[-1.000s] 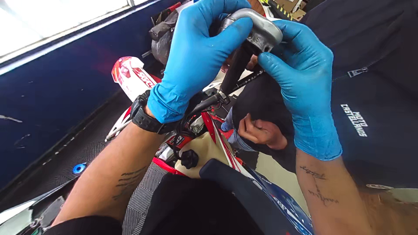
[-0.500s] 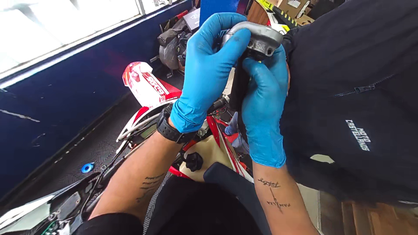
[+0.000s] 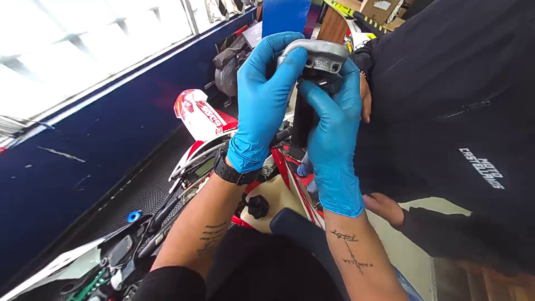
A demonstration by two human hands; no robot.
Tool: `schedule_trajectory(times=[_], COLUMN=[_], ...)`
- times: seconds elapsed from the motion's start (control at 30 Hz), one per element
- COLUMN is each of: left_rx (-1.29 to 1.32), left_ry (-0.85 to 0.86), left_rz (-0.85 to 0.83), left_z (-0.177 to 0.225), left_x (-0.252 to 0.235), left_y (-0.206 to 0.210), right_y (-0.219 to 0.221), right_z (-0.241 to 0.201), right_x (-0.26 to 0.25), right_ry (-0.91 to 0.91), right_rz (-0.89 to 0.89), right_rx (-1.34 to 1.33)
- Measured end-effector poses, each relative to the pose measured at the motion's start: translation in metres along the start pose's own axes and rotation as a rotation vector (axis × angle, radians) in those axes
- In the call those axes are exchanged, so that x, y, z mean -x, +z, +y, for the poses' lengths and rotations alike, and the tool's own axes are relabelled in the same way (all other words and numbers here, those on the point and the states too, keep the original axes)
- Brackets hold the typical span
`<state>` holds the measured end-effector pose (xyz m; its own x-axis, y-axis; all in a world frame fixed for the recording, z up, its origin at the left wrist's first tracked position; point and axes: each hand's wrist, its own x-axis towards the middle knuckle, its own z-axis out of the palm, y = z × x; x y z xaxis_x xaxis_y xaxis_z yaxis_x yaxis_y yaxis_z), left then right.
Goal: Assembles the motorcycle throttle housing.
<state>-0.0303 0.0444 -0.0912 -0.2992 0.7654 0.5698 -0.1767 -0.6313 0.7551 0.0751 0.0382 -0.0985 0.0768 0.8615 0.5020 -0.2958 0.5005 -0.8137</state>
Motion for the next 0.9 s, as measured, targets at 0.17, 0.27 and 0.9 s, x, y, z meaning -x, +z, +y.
schedule_trajectory(times=[0.17,0.27,0.9], left_rx=[-0.09,-0.165,-0.627], left_ry=[0.196,0.309,0.404], left_rz=[-0.079,-0.052,-0.224], left_z=[0.011,0.018,0.098], left_x=[0.019,0.037,0.2], left_y=[-0.001,-0.001,-0.014], right_y=[-0.005,-0.009,-0.08], right_z=[-0.026,-0.035,-0.069], right_x=[0.01,0.021,0.164], right_ry=[0.014,-0.082,-0.527], right_rz=[-0.092,-0.11,-0.322], right_rx=[-0.015,-0.058,0.063])
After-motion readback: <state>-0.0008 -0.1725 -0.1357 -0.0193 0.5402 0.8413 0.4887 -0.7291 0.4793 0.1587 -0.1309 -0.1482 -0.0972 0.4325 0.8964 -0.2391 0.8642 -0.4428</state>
